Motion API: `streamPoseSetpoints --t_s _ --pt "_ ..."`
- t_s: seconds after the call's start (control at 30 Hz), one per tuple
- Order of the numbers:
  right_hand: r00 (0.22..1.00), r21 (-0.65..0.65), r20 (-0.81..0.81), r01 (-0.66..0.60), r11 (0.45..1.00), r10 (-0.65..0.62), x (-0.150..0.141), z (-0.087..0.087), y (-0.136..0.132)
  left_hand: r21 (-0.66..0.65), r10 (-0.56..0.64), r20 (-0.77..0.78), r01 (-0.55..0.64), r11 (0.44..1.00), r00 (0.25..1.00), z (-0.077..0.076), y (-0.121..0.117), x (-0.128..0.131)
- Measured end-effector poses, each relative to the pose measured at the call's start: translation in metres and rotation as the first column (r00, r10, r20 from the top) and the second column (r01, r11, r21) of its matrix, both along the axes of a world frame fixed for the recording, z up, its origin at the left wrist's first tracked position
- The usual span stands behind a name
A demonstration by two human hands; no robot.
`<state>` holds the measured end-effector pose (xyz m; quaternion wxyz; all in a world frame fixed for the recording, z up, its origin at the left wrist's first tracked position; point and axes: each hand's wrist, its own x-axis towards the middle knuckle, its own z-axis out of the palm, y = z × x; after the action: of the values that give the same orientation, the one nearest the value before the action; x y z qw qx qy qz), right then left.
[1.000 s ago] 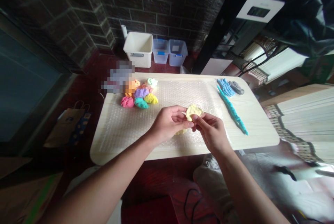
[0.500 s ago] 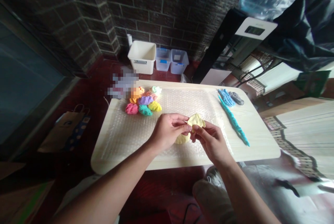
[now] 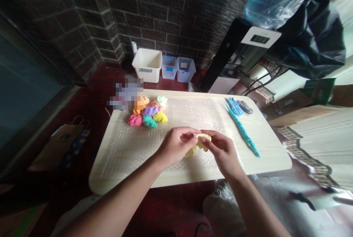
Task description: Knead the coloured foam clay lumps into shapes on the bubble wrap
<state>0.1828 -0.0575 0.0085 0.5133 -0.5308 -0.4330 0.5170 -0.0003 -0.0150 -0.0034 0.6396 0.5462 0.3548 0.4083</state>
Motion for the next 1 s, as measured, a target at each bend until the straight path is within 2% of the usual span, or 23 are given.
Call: streamPoseSetpoints --t_s 0.13,0.23,0.33,0.5,0.77,1.0 --pt "0.996 0.040 -0.081 0.042 0.998 -0.038 0.002 -0.013 0.000 -0.042 0.025 -0.001 -0.025 0.999 1.000 0.000 -0.001 0.001" --pt "0.994 0.053 -0.110 0.023 0.998 -0.018 0.002 -0.018 0.001 -0.072 0.001 -0.040 -0.003 0.997 0.999 -0.004 -0.001 0.001" --pt "0.999 0.094 -0.027 -0.029 0.995 0.031 0.002 -0.018 0.002 -0.084 -0.017 -0.077 0.011 0.996 0.997 -0.008 0.000 0.002" --pt "0.992 0.105 0.125 -0.004 0.994 -0.010 0.006 -0.017 -0.002 -0.080 -0.013 -0.109 0.005 0.997 0.994 -0.010 0.000 0.004" --pt "0.983 0.118 0.183 -0.056 0.991 0.034 0.008 -0.016 -0.005 0.043 -0.016 -0.193 0.025 0.999 0.981 -0.012 -0.004 0.004" --pt "0.973 0.115 0.218 -0.102 0.988 0.075 0.008 -0.018 -0.006 0.089 -0.010 -0.240 0.032 0.995 0.971 -0.010 -0.004 0.001"
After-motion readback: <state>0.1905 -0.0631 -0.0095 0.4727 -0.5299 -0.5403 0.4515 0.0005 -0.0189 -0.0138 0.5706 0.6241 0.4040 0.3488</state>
